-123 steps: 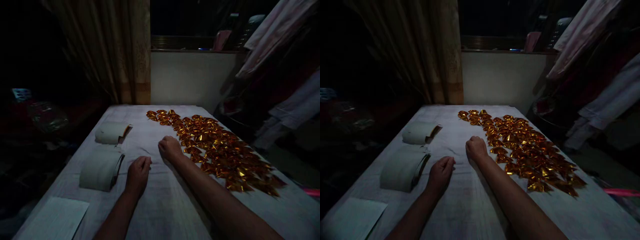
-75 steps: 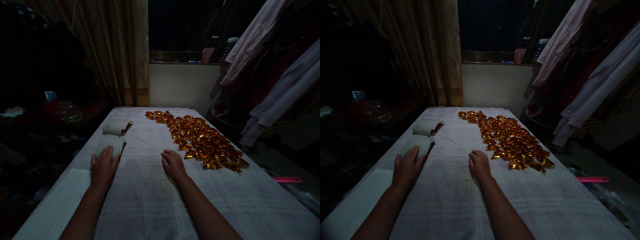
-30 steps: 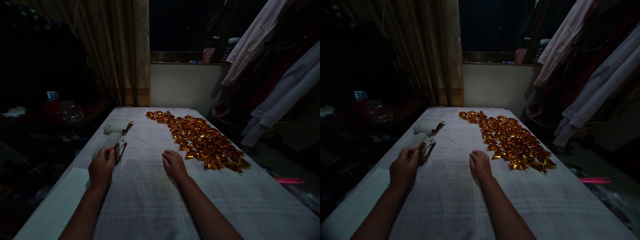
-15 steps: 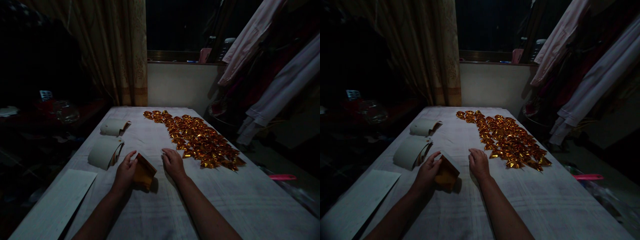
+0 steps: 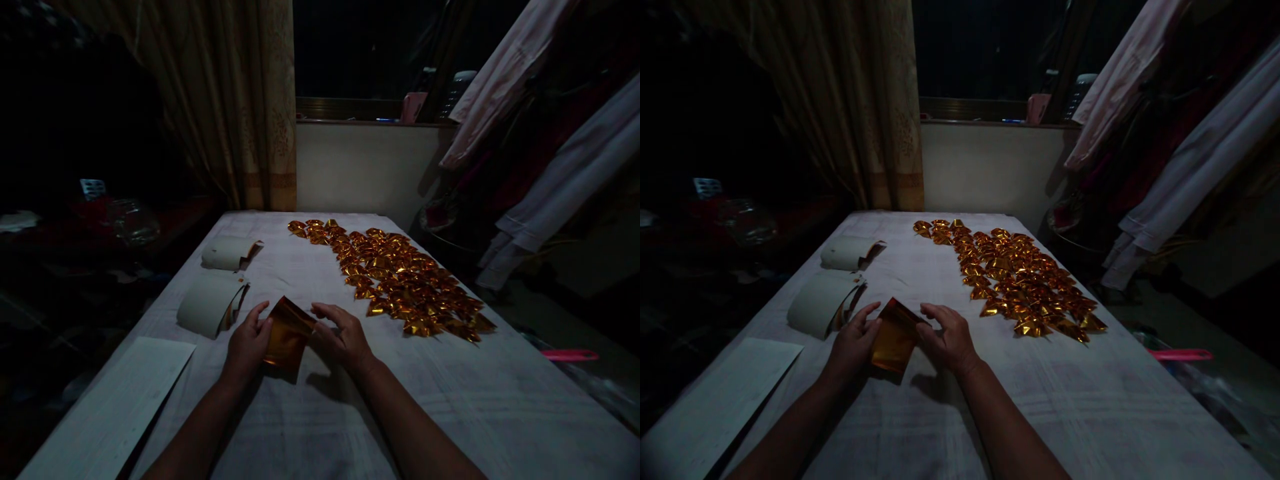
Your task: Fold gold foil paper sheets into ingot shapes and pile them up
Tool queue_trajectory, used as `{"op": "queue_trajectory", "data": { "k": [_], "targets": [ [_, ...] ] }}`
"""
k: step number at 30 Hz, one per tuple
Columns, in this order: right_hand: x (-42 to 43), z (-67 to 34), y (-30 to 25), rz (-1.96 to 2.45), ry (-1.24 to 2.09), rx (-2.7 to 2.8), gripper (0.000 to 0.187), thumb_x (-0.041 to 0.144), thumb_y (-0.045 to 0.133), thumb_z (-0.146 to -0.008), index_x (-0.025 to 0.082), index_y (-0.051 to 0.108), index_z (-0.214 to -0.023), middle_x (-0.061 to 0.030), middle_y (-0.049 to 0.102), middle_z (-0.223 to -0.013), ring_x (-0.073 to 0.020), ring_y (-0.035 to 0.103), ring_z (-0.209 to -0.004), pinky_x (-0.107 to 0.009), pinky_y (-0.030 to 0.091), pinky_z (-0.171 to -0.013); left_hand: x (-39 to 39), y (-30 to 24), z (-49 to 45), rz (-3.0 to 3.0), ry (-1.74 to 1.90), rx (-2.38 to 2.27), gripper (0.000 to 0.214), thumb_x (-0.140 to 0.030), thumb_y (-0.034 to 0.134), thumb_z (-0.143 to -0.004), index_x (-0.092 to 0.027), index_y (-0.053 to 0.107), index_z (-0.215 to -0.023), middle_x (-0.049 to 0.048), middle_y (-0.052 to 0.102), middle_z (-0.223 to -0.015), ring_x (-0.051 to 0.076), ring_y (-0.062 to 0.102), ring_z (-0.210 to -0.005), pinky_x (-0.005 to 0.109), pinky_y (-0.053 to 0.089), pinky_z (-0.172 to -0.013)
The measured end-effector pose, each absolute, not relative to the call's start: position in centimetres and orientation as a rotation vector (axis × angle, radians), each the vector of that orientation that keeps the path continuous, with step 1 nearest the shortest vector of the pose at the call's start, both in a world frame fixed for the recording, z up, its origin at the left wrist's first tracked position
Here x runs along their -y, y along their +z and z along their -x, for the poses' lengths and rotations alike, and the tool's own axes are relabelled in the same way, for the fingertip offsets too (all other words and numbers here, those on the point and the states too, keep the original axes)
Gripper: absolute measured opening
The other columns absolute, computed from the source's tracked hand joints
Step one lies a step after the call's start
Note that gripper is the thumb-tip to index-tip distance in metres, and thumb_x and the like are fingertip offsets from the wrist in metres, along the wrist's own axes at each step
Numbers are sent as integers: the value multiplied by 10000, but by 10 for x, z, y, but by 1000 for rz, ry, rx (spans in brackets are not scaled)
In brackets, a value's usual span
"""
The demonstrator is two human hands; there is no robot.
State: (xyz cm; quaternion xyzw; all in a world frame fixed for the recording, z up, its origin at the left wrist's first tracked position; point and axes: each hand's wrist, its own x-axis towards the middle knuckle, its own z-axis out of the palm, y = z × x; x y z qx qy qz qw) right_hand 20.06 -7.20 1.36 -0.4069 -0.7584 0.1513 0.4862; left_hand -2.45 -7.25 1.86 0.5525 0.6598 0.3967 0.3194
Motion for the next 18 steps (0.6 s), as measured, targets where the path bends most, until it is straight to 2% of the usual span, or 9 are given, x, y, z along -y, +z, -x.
{"op": "queue_trajectory", "data": {
  "k": [3, 7, 12, 18],
  "targets": [
    [73, -194, 12, 941, 319, 1865, 306, 389, 616, -931, 214, 712, -1161, -81, 778, -979, -212, 737, -864, -332, 584, -787, 72, 15, 26, -1475, 1029, -1701, 567, -442, 536, -839, -170, 600, -1332, 26, 726, -726, 212, 688, -650, 274, 492, -565],
    [72, -191, 10, 980, 248, 1832, 203, 287, 567, -955, 224, 753, -1008, -67, 787, -904, -197, 747, -809, -311, 583, -743, 72, 10, 28, -1489, 1077, -1660, 565, -453, 549, -843, -170, 604, -1329, 18, 719, -717, 194, 672, -626, 263, 486, -563],
    [71, -192, 10, 1008, 201, 1848, 226, 317, 613, -932, 210, 739, -1086, -90, 783, -997, -213, 745, -897, -318, 590, -796, 72, 8, 27, -1503, 1100, -1617, 564, -454, 553, -841, -159, 612, -1319, 12, 717, -704, 187, 662, -605, 261, 484, -557],
    [67, -195, 4, 1085, 198, 1868, 208, 236, 560, -954, 239, 767, -975, -58, 789, -913, -191, 745, -839, -289, 574, -774, 74, 11, 25, -1548, 1076, -1594, 574, -495, 535, -838, -171, 620, -1304, 28, 737, -754, 209, 697, -677, 271, 505, -575]
  ]
}}
